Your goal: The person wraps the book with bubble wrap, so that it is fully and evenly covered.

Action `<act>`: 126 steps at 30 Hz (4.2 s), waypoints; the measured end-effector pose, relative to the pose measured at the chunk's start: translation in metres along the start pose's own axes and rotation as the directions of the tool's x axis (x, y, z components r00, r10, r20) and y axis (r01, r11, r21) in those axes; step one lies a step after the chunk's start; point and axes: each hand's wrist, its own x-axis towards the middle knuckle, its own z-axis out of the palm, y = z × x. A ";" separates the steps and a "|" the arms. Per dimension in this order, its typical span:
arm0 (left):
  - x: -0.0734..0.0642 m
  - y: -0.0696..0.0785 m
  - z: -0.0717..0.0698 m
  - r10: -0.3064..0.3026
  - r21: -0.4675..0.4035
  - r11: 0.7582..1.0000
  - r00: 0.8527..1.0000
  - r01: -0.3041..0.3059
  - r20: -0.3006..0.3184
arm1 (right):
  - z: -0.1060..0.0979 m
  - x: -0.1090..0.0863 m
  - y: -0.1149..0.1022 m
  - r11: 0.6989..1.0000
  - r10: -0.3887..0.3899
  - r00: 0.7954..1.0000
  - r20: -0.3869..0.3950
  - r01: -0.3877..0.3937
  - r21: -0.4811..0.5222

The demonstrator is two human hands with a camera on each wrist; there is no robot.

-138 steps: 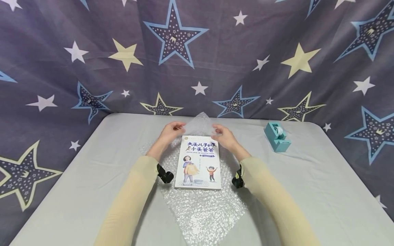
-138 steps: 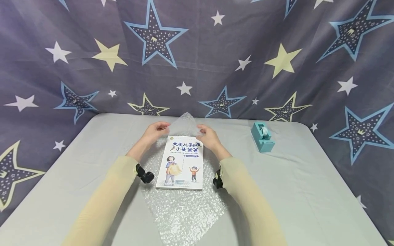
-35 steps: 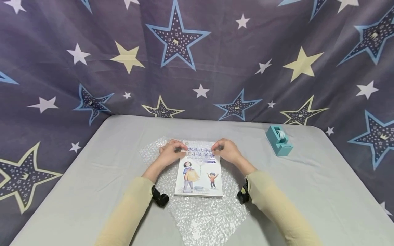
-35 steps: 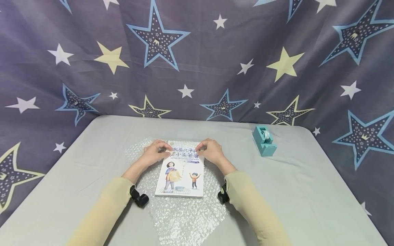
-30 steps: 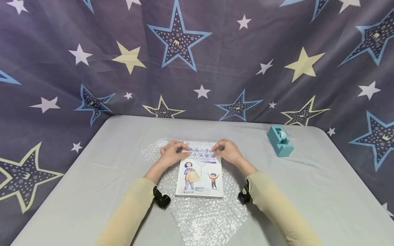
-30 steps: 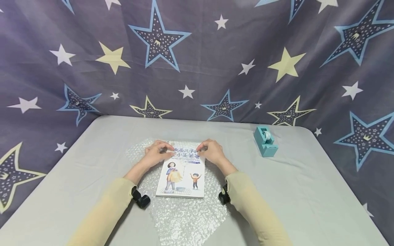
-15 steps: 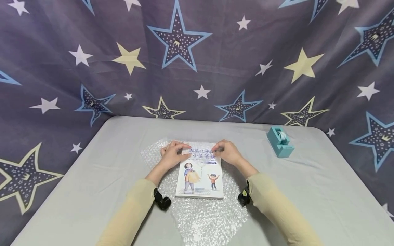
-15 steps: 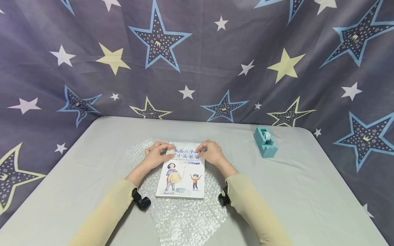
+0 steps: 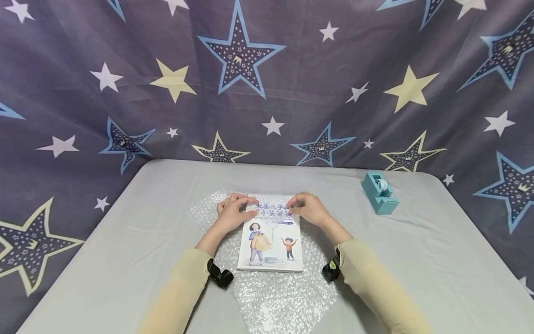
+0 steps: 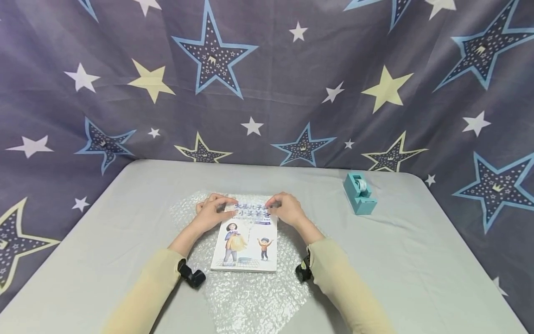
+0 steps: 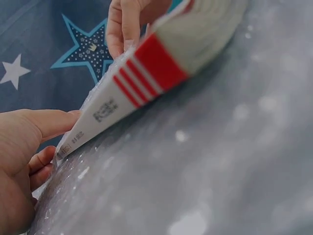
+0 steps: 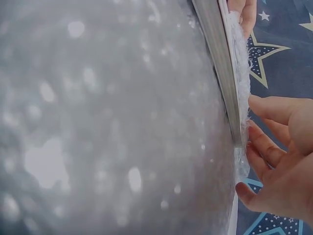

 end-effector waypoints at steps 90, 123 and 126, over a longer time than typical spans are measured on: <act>-0.001 0.002 -0.002 0.031 -0.023 0.999 1.000 -0.030 0.004 | 0.013 -0.151 -0.038 0.752 -0.623 0.643 0.446 0.648 0.117; -0.001 -0.002 0.000 0.030 -0.035 0.999 1.000 -0.030 -0.003 | 0.028 -0.162 -0.040 0.656 -0.589 0.602 0.539 0.746 -0.117; -0.001 -0.002 0.000 0.023 -0.031 0.999 1.000 -0.023 -0.003 | 0.028 -0.162 -0.040 0.657 -0.589 0.601 0.540 0.746 -0.113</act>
